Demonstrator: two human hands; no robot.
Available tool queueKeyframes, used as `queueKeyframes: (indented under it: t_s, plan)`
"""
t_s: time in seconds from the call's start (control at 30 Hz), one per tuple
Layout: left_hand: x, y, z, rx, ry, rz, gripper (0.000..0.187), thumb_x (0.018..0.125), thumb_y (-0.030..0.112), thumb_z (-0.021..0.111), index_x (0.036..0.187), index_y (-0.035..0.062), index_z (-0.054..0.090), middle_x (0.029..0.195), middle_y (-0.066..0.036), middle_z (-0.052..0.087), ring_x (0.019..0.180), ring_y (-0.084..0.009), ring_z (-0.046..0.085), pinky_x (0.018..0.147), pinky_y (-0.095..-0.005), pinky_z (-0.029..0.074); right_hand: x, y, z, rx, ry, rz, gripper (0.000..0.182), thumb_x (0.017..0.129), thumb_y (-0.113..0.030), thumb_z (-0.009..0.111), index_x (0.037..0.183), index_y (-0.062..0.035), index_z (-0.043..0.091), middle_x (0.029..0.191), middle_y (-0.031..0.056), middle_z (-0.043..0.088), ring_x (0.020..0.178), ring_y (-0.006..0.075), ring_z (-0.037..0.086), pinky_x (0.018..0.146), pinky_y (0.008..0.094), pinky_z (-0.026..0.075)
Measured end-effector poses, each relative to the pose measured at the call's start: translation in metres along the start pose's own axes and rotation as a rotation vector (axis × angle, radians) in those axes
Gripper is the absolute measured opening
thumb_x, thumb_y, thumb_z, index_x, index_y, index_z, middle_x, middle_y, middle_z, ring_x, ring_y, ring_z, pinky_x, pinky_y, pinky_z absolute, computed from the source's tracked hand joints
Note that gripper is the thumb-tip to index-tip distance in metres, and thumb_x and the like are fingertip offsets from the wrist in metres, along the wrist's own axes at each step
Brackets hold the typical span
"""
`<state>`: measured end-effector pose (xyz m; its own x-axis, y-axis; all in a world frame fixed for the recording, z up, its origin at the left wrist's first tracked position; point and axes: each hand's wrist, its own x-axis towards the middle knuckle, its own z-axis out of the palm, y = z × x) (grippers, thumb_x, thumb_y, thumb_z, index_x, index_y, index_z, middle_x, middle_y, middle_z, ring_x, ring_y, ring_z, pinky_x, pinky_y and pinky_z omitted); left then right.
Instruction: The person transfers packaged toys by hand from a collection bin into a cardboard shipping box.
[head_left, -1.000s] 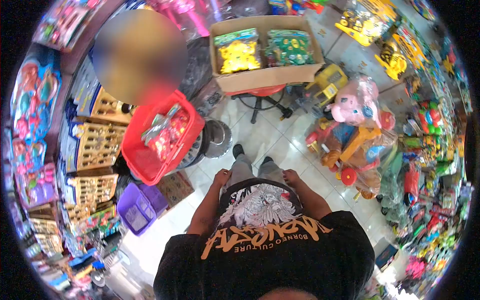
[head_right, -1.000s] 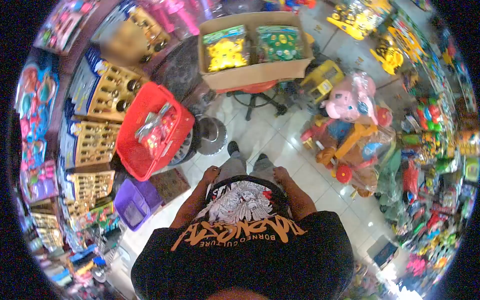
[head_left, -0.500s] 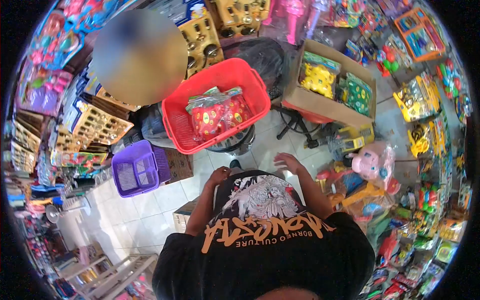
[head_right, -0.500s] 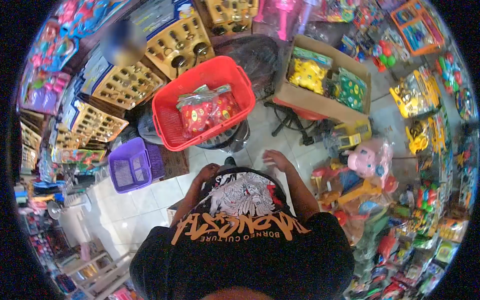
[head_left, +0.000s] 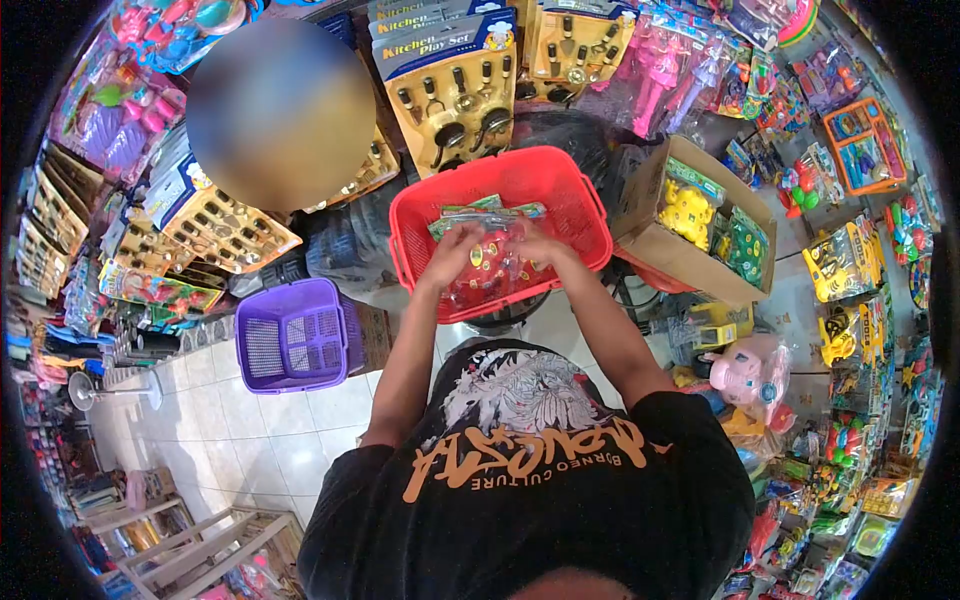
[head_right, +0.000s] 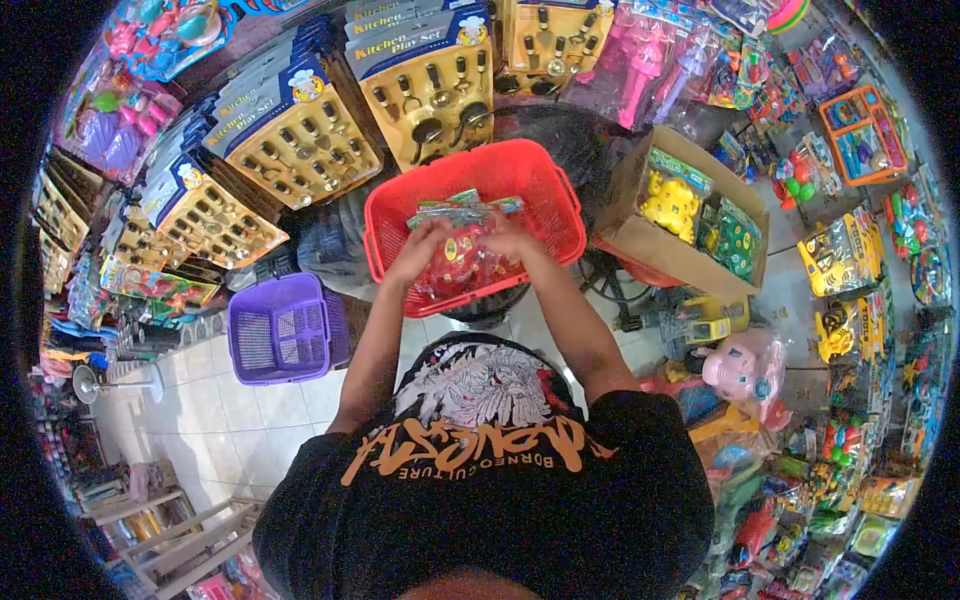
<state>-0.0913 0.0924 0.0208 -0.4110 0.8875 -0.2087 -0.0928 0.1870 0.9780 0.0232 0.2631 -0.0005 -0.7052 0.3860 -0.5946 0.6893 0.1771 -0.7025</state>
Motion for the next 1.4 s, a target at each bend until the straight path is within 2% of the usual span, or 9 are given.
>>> queueKeyframes:
  t_s: [0.07,0.27,0.5,0.63,0.67,0.77,1.03,1.3,1.4]
  plan:
    - [0.039,-0.043,-0.013,0.442,0.336,-0.082,0.078,0.077,0.053,0.057,0.130,-0.0001,0.036,0.125,-0.023,0.043,0.121,-0.0333,0.039,0.100,-0.0395,0.032,0.011,0.006,0.007,-0.127,0.019,-0.045,0.098,0.067,-0.049,0.071,0.140,-0.0129,0.016,0.143,0.0173,0.019,0.130,0.0309,0.024,0.098,0.0377,0.037]
    - [0.065,-0.086,-0.009,0.937,0.251,-0.343,0.119,0.063,0.058,0.067,0.137,-0.0062,-0.001,0.140,-0.029,0.018,0.129,-0.0388,0.026,0.106,-0.0391,0.025,-0.001,0.002,0.008,-0.370,0.051,-0.066,0.106,0.063,-0.060,0.067,0.141,-0.0105,0.016,0.145,0.0220,0.014,0.135,0.0336,0.012,0.105,0.0401,0.027]
    - [0.062,-0.092,-0.019,0.584,0.325,-0.346,0.138,0.051,0.048,0.080,0.133,-0.0094,-0.015,0.135,-0.029,0.031,0.124,-0.0348,0.036,0.104,-0.0350,0.030,0.005,0.013,0.009,-0.266,0.132,-0.244,0.096,0.067,-0.055,0.067,0.137,-0.0019,0.028,0.136,0.0237,0.033,0.126,0.0297,0.034,0.102,0.0368,0.031]
    - [0.091,-0.148,-0.034,0.496,0.493,-0.247,0.125,0.050,0.049,0.081,0.133,-0.0122,0.010,0.125,-0.027,0.045,0.115,-0.0328,0.047,0.097,-0.0352,0.037,0.035,0.034,0.014,-0.003,0.325,-0.421,0.086,0.067,-0.041,0.074,0.131,0.0004,0.034,0.126,0.0201,0.044,0.116,0.0283,0.045,0.096,0.0362,0.037]
    - [0.082,-0.123,-0.035,0.451,0.364,-0.253,0.105,0.051,0.045,0.082,0.125,-0.0114,0.033,0.116,-0.023,0.054,0.106,-0.0306,0.055,0.090,-0.0368,0.043,0.048,0.043,0.015,0.010,0.459,-0.547,0.085,0.066,-0.037,0.076,0.129,0.0008,0.034,0.122,0.0189,0.047,0.113,0.0277,0.047,0.094,0.0359,0.039]
    - [0.014,0.012,-0.001,0.213,0.364,-0.119,0.092,0.052,0.044,0.082,0.116,-0.0104,0.044,0.108,-0.020,0.058,0.100,-0.0283,0.057,0.086,-0.0368,0.045,0.030,0.022,0.009,0.221,0.687,-0.392,0.088,0.066,-0.037,0.077,0.130,0.0005,0.030,0.117,0.0165,0.049,0.110,0.0245,0.049,0.091,0.0341,0.041]
    - [0.026,-0.026,-0.010,0.002,0.475,0.121,0.071,0.067,0.026,0.079,0.115,-0.0065,0.038,0.108,-0.014,0.054,0.096,-0.0204,0.055,0.084,-0.0315,0.045,-0.019,-0.009,0.017,0.323,0.374,-0.504,0.109,0.061,-0.044,0.079,0.137,-0.0024,0.012,0.136,0.0205,0.027,0.128,0.0313,0.028,0.106,0.0387,0.023]
    - [0.001,-0.005,-0.019,-0.624,0.182,-0.012,0.036,0.082,0.021,0.065,0.111,0.0034,0.051,0.102,-0.006,0.058,0.085,-0.0142,0.059,0.073,-0.0282,0.049,0.001,-0.003,0.012,0.507,0.401,-0.648,0.060,0.080,-0.019,0.067,0.126,-0.0041,0.033,0.118,0.0087,0.046,0.110,0.0168,0.045,0.091,0.0302,0.040]
    - [-0.015,0.009,-0.009,-0.596,0.194,-0.040,0.034,0.085,0.019,0.061,0.113,0.0021,0.052,0.104,-0.005,0.059,0.088,-0.0134,0.058,0.076,-0.0294,0.049,-0.004,-0.013,0.005,0.527,0.325,-0.599,0.065,0.077,-0.033,0.070,0.127,-0.0064,0.038,0.123,0.0133,0.045,0.115,0.0253,0.044,0.093,0.0372,0.039]
